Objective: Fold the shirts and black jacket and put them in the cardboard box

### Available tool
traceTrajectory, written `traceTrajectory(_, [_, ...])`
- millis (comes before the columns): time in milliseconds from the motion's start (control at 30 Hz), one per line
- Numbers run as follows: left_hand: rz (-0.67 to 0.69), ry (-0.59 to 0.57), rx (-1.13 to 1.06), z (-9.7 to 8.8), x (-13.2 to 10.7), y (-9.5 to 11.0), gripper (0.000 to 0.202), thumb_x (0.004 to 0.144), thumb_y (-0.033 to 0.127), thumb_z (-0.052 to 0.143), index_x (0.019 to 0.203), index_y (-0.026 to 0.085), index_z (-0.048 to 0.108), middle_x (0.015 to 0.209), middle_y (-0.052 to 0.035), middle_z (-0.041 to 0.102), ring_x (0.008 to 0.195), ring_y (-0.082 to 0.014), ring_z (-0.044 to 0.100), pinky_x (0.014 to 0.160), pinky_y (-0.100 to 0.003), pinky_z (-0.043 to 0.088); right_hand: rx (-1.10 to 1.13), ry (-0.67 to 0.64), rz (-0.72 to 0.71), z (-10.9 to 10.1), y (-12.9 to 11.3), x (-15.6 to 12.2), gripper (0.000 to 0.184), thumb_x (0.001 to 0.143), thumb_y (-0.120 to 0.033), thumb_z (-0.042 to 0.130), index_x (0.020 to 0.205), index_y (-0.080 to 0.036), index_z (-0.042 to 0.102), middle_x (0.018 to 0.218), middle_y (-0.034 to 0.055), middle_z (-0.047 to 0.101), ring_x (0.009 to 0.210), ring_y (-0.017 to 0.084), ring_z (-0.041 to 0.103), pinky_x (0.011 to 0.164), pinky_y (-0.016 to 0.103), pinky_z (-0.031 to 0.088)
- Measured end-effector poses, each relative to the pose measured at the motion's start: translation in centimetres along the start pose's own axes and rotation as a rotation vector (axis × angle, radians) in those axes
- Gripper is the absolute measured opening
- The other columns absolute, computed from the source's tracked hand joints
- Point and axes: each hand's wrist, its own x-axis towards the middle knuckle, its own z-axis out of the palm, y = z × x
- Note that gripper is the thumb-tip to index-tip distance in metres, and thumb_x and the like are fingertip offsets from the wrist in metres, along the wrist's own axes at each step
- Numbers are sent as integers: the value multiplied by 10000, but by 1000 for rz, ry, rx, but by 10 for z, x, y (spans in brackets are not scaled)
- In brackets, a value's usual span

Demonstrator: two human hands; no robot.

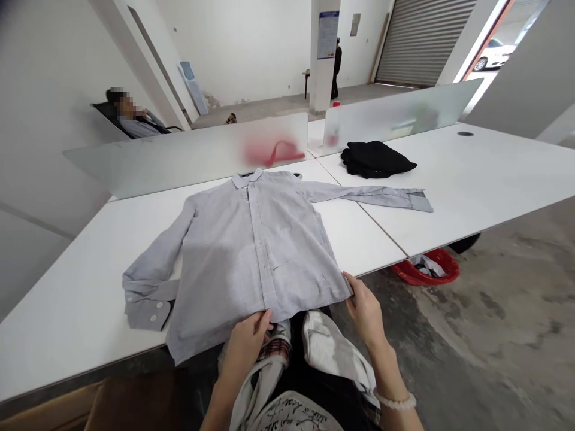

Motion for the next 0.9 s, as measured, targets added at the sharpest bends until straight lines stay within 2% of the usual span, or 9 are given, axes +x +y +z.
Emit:
traceTrajectory(167, [-39, -49, -350, 17, -2, -6, 295, 858, 464, 451, 741, 208, 537, 714, -39, 708, 555, -163, 637, 555, -252, 460, 20, 29, 72, 2, -3, -1, 380, 798, -170, 406, 1144, -182, 562, 1020, 96, 679, 813, 216, 656, 679, 311, 525])
traceTrajectory(300, [27, -85, -546, 10, -12, -5, 362, 825, 531, 503, 665, 206, 486, 564, 1, 640, 525, -149, 600, 548, -240, 468, 18, 139, 88, -5, -5, 0, 325, 825, -169, 397, 1089, -193, 586, 921, 87, 681, 692, 194, 627, 631, 302, 509])
traceTrajectory(367, [13, -90, -537, 3, -15, -10, 378, 814, 553, 500, 676, 201, 511, 530, 3, 618, 498, -148, 575, 529, -242, 456, 25, 132, 64, -11, -4, -1, 315, 832, -170, 396, 1081, -189, 589, 889, 80, 671, 670, 186, 612, 608, 294, 499])
traceTrajectory(500, [-38, -103, -287, -13, -22, -32, 368, 825, 526, 477, 793, 189, 622, 585, -16, 650, 505, -156, 576, 529, -248, 436, 114, -143, -75, -26, 2, -1, 293, 835, -193, 425, 1055, -194, 618, 776, 40, 623, 629, 170, 582, 595, 286, 485])
traceTrajectory(533, [-37, -104, -230, -18, -25, -36, 375, 836, 522, 462, 818, 190, 637, 574, -11, 642, 491, -154, 567, 522, -247, 428, 134, -167, -87, -29, 5, 1, 276, 840, -200, 427, 1030, -195, 627, 759, 35, 612, 638, 171, 581, 602, 288, 483])
traceTrajectory(600, [-15, -61, -186, -28, -31, -38, 403, 861, 527, 424, 846, 192, 648, 527, 7, 603, 460, -148, 538, 502, -243, 418, 128, -94, -61, -36, 18, 11, 243, 850, -208, 422, 963, -194, 636, 775, 43, 617, 703, 185, 593, 650, 300, 484])
traceTrajectory(733, [180, 184, -84, -46, -26, -25, 359, 892, 477, 430, 847, 200, 655, 615, -4, 623, 585, -151, 582, 579, -236, 456, -24, 100, 132, -45, 69, 67, 272, 847, -222, 407, 980, -157, 635, 932, 106, 629, 842, 215, 596, 763, 325, 482])
traceTrajectory(800, [350, 309, 30, -51, -12, -19, 305, 900, 421, 450, 823, 207, 653, 744, -29, 669, 727, -170, 618, 688, -261, 480, -145, 89, 259, -50, 102, 109, 339, 837, -200, 384, 1057, -115, 628, 1036, 153, 597, 855, 214, 595, 774, 321, 485])
traceTrajectory(900, [554, 466, 192, -52, 15, -20, 239, 905, 357, 460, 895, 207, 646, 917, -61, 684, 892, -206, 617, 824, -333, 478, -312, 43, 312, -60, 146, 174, 393, 840, -143, 336, 1103, -78, 621, 1147, 195, 562, 978, 238, 569, 868, 348, 443])
